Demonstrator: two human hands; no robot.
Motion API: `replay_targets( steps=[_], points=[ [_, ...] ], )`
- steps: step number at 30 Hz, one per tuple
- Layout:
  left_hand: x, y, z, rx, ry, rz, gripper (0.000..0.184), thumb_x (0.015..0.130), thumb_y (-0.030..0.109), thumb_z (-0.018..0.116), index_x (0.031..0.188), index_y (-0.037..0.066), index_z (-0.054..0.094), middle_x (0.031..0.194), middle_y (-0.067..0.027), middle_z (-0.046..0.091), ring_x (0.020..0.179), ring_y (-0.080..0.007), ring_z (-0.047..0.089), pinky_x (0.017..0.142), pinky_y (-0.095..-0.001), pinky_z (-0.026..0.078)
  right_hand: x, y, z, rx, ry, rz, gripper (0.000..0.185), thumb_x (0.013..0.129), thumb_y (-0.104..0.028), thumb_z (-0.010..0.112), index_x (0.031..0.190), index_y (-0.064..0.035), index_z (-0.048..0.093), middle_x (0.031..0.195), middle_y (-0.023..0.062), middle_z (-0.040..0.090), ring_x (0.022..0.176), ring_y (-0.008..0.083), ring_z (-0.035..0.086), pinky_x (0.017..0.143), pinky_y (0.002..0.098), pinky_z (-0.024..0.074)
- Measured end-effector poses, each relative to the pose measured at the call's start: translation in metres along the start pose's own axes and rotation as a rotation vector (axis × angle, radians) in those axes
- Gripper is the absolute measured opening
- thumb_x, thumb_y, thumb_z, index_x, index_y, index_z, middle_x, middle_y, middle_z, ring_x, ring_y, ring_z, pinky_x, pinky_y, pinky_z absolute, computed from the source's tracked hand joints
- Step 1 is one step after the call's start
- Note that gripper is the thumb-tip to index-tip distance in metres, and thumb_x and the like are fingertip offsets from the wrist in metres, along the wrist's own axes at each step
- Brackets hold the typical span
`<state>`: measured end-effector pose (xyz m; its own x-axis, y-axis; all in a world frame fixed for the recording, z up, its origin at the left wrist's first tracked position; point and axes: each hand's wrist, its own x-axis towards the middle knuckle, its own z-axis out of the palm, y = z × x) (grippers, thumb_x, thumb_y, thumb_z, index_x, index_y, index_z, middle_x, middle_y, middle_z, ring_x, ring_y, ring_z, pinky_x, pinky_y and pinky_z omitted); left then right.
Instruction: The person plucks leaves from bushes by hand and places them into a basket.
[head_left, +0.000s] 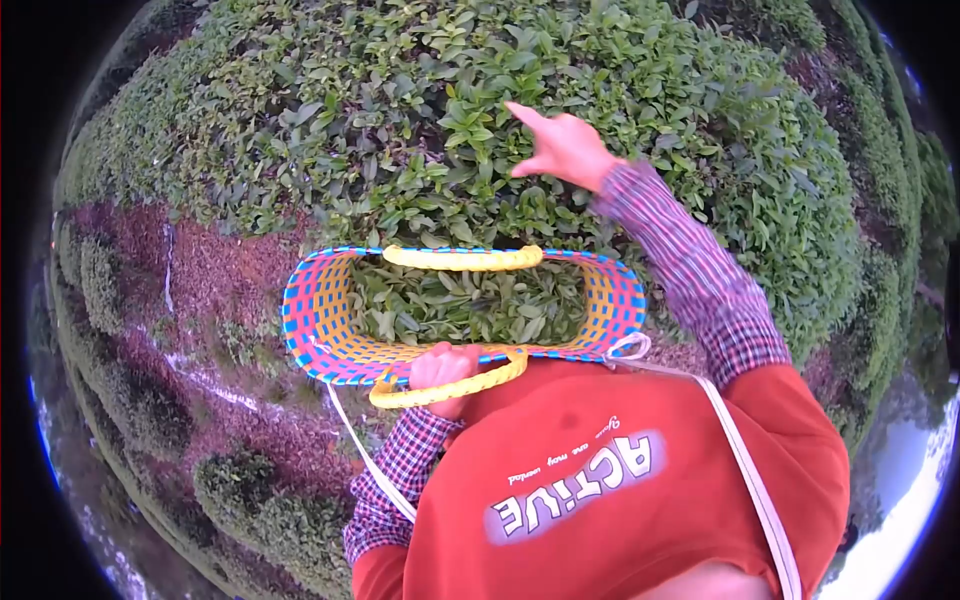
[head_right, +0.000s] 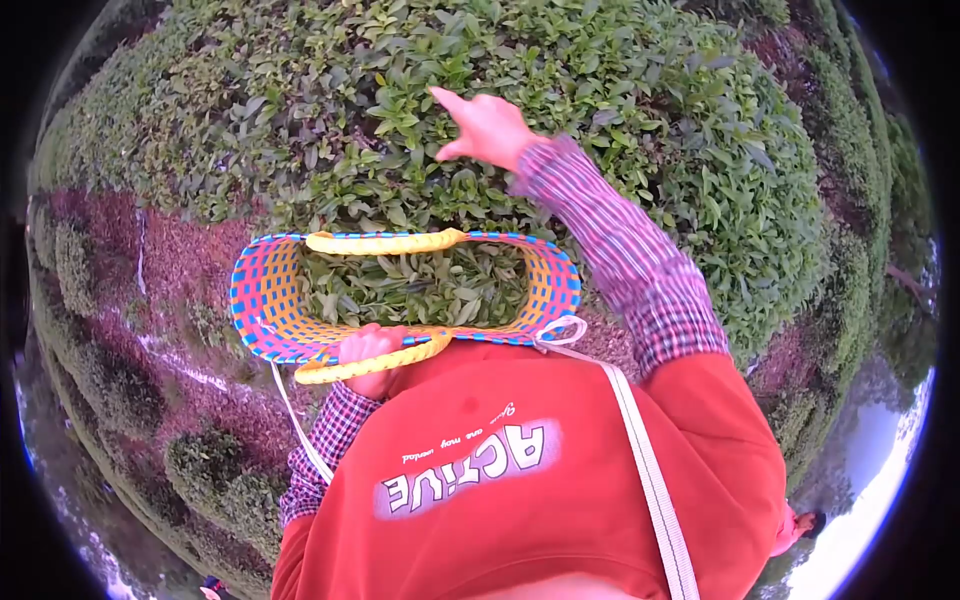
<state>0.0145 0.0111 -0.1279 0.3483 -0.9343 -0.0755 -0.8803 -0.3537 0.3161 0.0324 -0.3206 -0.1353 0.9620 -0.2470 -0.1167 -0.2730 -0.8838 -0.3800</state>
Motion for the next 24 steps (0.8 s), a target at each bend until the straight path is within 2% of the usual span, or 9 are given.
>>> replay_targets(
  steps=[5,6,9,10,14,19,21,23,24],
  points=[
    [0.0,-0.001,-0.002,0.014,0.039,-0.016,0.009,0.064,0.016,0.055,0.056,0.013,0.053,0.046,-0.006,0.048,0.046,-0.0182,0.054,0.037,-0.0303,0.042,0.083,-0.021,0.016,-0.171,-0.048,-0.092,0.096,0.058,-0.044,0.073,0.134,-0.019,0.02,0.065,0.011,0.058,0.064,0.0287,0.059,0.057,0.0414,0.0462],
    [0.001,-0.002,-0.002,0.008,0.037,-0.016,0.009,0.064,0.015,0.056,0.056,0.013,0.053,0.046,-0.0061,0.048,0.046,-0.0183,0.054,0.037,-0.0304,0.042,0.087,-0.027,0.011,-0.153,-0.047,-0.15,0.083,0.06,-0.044,0.073,0.129,-0.018,0.036,0.065,0.0108,0.058,0.064,0.0276,0.058,0.057,0.0403,0.0463],
    [0.001,-0.004,0.001,-0.008,0.028,-0.021,0.008,0.063,0.015,0.056,0.056,0.012,0.053,0.047,-0.006,0.048,0.046,-0.0184,0.053,0.037,-0.0305,0.042,0.101,-0.021,0.021,-0.089,-0.08,-0.244,0.063,0.061,-0.045,0.072,0.114,-0.0159,0.054,0.061,0.0106,0.058,0.065,0.0263,0.058,0.058,0.0378,0.0469],
    [0.002,-0.004,0.0,-0.009,0.03,-0.025,0.008,0.063,0.015,0.056,0.056,0.012,0.053,0.047,-0.006,0.048,0.046,-0.0184,0.053,0.037,-0.0305,0.042,0.097,-0.021,0.021,-0.012,-0.028,-0.277,0.046,0.066,-0.036,0.071,0.101,-0.0082,0.062,0.058,0.0122,0.057,0.056,0.0215,0.058,0.054,0.0342,0.0471],
    [0.002,-0.005,0.003,-0.017,0.02,-0.013,0.008,0.063,0.015,0.056,0.056,0.012,0.053,0.046,-0.0059,0.048,0.046,-0.0185,0.053,0.037,-0.0305,0.042,0.076,-0.022,0.022,0.565,-0.026,0.094,0.026,0.077,-0.012,0.063,0.096,0.0051,0.06,0.057,0.011,0.058,0.039,0.0111,0.052,0.039,0.0251,0.0441],
    [0.001,-0.003,-0.001,-0.024,-0.017,-0.006,0.008,0.065,0.014,0.055,0.057,0.012,0.054,0.047,-0.006,0.048,0.046,-0.0188,0.053,0.037,-0.0306,0.042,0.058,-0.018,0.028,1.382,0.296,0.309,0.014,0.078,0.0,0.059,0.087,0.0091,0.06,0.062,0.0125,0.058,0.042,0.0154,0.055,0.036,0.023,0.0451],
    [0.001,-0.003,0.001,-0.004,-0.024,-0.018,0.008,0.066,0.014,0.054,0.059,0.012,0.055,0.047,-0.0061,0.048,0.046,-0.019,0.053,0.037,-0.0307,0.042,0.048,-0.021,0.034,1.406,0.32,0.278,0.014,0.079,-0.002,0.059,0.088,0.0084,0.06,0.062,0.0127,0.058,0.044,0.016,0.056,0.037,0.0229,0.046],
    [0.001,-0.004,-0.005,-0.016,-0.059,-0.06,0.008,0.067,0.014,0.054,0.06,0.012,0.055,0.049,-0.0067,0.05,0.046,-0.0193,0.053,0.037,-0.0309,0.042,0.033,-0.024,0.03,1.068,0.402,0.141,0.015,0.08,-0.006,0.059,0.089,0.0071,0.061,0.063,0.0137,0.06,0.048,0.0165,0.059,0.039,0.0235,0.0476],
    [0.004,-0.004,-0.007,-0.02,-0.066,-0.086,0.007,0.067,0.015,0.054,0.06,0.012,0.055,0.05,-0.0069,0.051,0.047,-0.0194,0.054,0.037,-0.031,0.042,0.03,-0.033,0.009,0.987,0.521,-0.081,0.017,0.081,-0.009,0.058,0.09,0.0054,0.061,0.066,0.0141,0.062,0.052,0.0166,0.061,0.044,0.0246,0.0503]
  ],
)
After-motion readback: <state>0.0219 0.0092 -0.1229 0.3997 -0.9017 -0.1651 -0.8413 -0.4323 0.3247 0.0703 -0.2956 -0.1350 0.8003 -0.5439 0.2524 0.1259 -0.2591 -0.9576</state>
